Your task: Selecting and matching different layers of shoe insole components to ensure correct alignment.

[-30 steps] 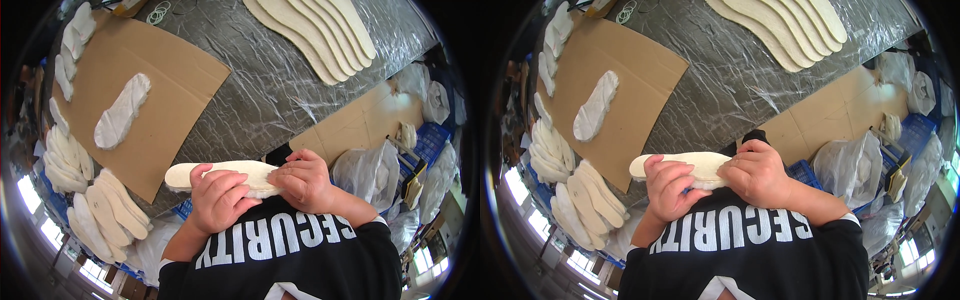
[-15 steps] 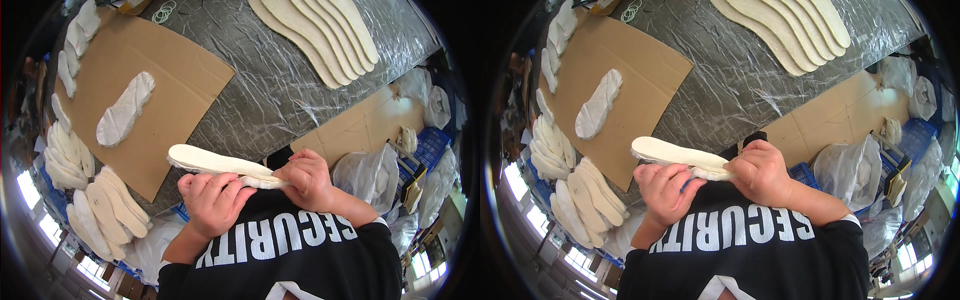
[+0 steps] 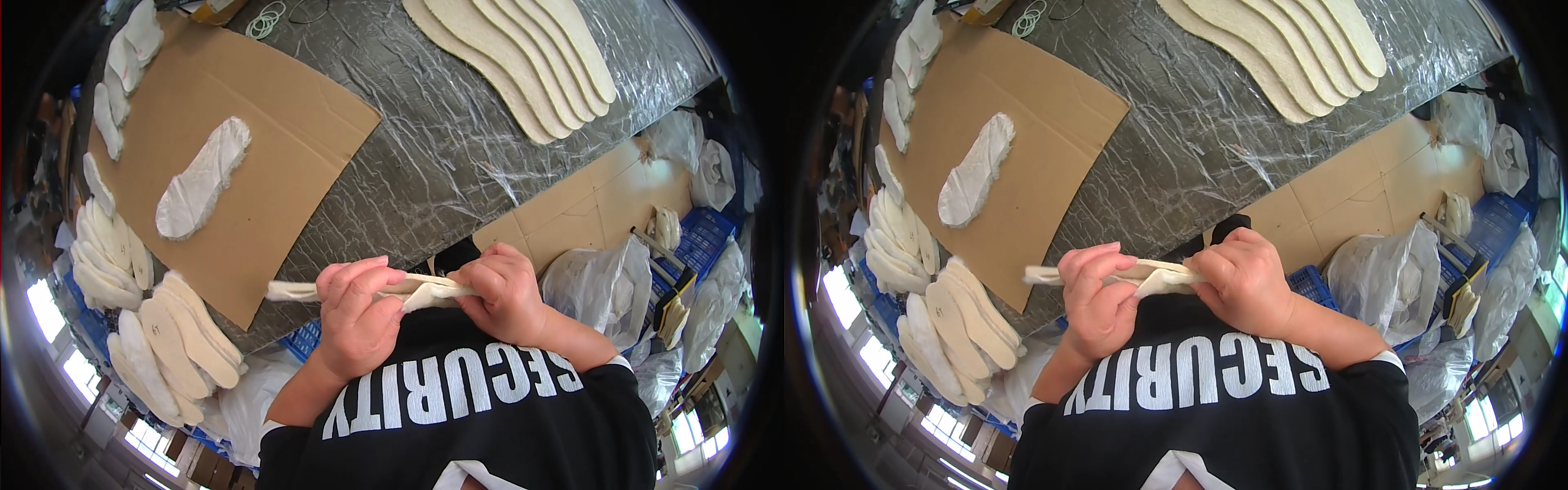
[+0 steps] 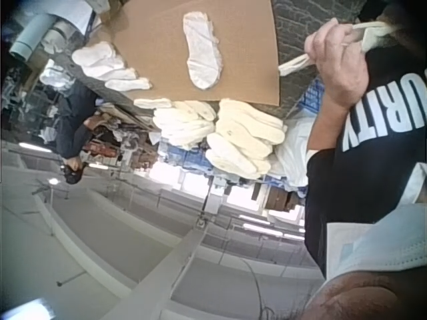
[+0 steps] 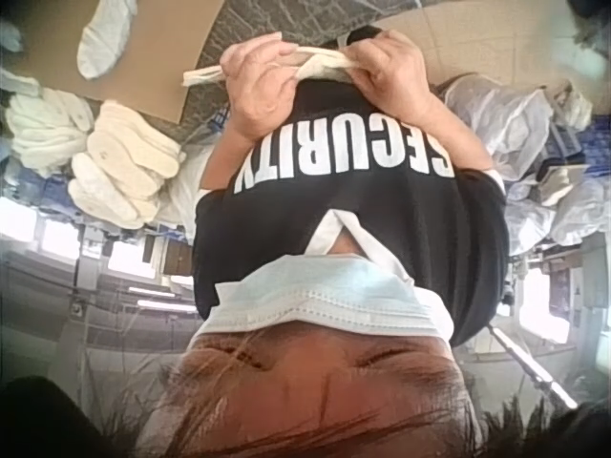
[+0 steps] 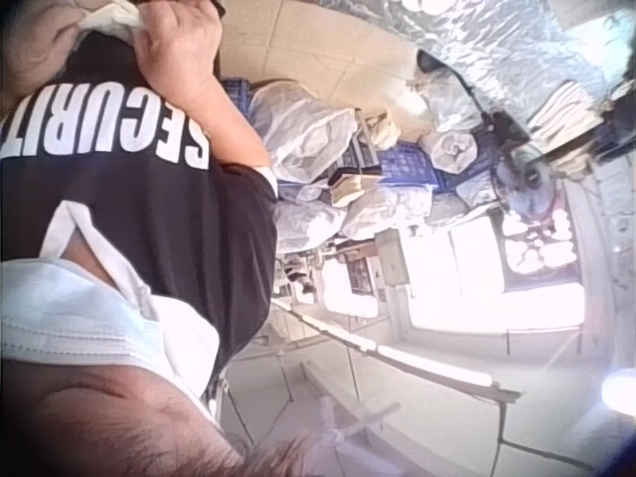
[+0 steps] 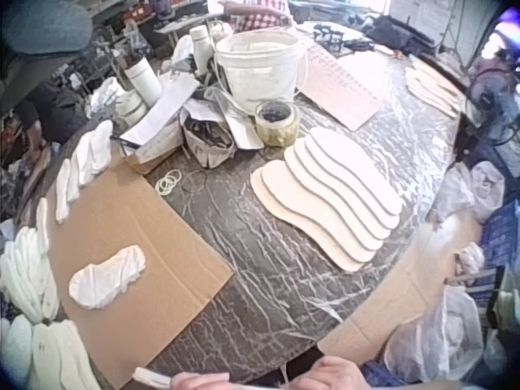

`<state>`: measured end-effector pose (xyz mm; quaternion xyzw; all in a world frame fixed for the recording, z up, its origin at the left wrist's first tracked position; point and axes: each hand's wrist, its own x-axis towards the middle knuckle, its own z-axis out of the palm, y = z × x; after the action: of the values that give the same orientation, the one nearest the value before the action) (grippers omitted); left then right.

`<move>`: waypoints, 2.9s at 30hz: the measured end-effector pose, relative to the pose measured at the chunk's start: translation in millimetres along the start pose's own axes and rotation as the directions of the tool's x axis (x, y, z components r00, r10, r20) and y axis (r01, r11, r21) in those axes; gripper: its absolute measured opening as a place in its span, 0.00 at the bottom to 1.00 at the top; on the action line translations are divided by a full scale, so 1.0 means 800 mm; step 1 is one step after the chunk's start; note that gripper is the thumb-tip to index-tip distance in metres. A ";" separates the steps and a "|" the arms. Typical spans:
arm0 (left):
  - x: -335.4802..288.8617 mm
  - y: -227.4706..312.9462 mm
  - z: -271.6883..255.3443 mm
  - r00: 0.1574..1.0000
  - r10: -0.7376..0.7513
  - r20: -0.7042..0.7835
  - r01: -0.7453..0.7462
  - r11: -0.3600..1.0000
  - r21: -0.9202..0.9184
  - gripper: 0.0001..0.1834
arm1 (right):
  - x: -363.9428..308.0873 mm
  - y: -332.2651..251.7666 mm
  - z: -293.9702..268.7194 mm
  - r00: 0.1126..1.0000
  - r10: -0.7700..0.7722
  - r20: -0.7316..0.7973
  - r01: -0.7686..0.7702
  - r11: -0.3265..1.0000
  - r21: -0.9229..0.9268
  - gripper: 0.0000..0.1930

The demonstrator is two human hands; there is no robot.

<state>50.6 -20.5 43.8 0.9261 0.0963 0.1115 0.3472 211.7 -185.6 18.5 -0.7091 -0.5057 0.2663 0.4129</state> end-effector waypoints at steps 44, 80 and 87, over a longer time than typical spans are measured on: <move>-0.015 0.001 -0.007 0.997 -0.074 -0.017 0.072 0.994 -0.086 0.17 | 0.009 -0.011 0.010 0.982 -0.187 0.034 0.189 0.973 -0.131 0.12; 0.003 0.012 0.009 0.993 -0.059 0.102 0.044 0.987 0.152 0.04 | 0.015 -0.003 0.014 0.991 0.071 0.115 -0.076 0.996 0.045 0.13; 0.000 0.002 0.024 0.991 0.029 0.133 -0.051 0.985 0.163 0.04 | 0.039 0.024 0.010 0.897 0.181 0.404 -0.280 0.939 0.200 0.05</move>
<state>56.0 -33.5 31.0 0.9588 0.0637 0.0495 0.2722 225.4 -156.5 -0.5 -0.6408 -0.4494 0.5080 0.3596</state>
